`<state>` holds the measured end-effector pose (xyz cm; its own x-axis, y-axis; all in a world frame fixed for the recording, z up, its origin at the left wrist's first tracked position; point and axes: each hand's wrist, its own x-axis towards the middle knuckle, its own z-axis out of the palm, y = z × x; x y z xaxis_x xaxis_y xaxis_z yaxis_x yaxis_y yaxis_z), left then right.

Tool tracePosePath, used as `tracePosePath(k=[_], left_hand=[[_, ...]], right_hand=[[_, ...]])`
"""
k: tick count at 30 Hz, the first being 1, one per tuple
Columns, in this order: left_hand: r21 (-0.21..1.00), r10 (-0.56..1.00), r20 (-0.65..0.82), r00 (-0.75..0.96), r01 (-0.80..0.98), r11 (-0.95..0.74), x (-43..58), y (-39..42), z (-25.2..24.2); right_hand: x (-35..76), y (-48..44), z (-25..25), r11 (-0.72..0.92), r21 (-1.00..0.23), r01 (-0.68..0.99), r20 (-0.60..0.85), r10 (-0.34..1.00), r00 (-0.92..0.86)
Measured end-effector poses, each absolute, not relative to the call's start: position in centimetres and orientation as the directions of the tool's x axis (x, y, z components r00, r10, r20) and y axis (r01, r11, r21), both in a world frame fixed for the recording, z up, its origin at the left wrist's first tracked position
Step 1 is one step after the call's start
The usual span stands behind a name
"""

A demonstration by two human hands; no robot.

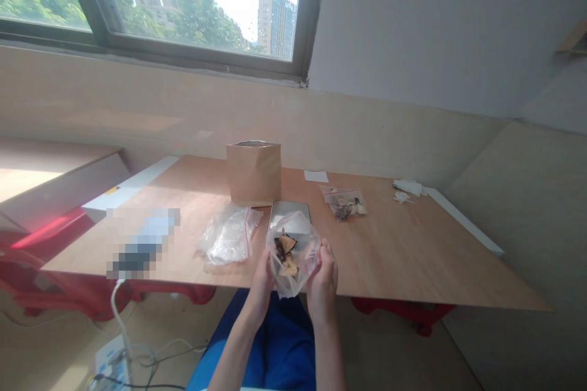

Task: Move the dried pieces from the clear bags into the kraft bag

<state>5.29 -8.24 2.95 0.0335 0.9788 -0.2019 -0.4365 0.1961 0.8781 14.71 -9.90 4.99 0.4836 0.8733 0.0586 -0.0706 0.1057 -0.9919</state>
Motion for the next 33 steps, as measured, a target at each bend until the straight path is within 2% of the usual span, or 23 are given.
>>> tracePosePath(k=[3, 5, 8, 10, 15, 18, 21, 26, 33], left_hand=[[0.834, 0.962, -0.224, 0.155, -0.481, 0.271, 5.7, -8.6, 2.8], [0.808, 0.936, -0.279, 0.214, -0.475, 0.349, 5.6, -8.7, 3.0], [0.794, 0.917, -0.344, 0.2, -0.458, 0.398, 5.4, -8.7, 3.3], [0.822, 0.928, -0.337, 0.16, -0.43, 0.373, 5.2, -8.6, 3.3], [0.915, 0.964, -0.265, -0.003, -0.317, 0.25, 4.9, -8.3, 2.9], [0.954, 0.98, -0.172, -0.098, -0.264, 0.141, 4.6, -8.1, 2.7], [0.972, 0.991, -0.1, -0.091, -0.22, 0.078, 4.3, -8.0, 2.8], [0.986, 0.997, -0.066, -0.045, -0.153, 0.058, 4.0, -8.1, 3.0], [0.996, 0.991, -0.085, -0.104, -0.036, 0.081, 3.8, -8.0, 2.3]], right_hand=[[14.7, -9.6, 5.0, 0.076, -0.996, -0.042, 0.047, 0.877, 0.479], [14.9, -9.6, 5.4, 0.167, -0.982, 0.084, 0.187, 0.868, 0.46], [15.2, -10.0, 6.6, 0.346, -0.903, 0.253, 0.427, 0.785, 0.449], [15.3, -10.4, 7.5, 0.396, -0.873, 0.285, 0.485, 0.772, 0.412], [15.0, -10.9, 8.1, 0.331, -0.913, 0.238, 0.364, 0.925, 0.11], [14.7, -10.6, 7.4, 0.261, -0.93, 0.258, 0.28, 0.959, 0.036], [14.4, -10.2, 6.6, 0.205, -0.94, 0.271, 0.211, 0.977, -0.007], [13.8, -9.5, 5.3, 0.148, -0.967, 0.209, 0.16, 0.986, 0.043], [13.2, -8.2, 4.1, 0.194, -0.97, 0.144, 0.218, 0.96, 0.174]])
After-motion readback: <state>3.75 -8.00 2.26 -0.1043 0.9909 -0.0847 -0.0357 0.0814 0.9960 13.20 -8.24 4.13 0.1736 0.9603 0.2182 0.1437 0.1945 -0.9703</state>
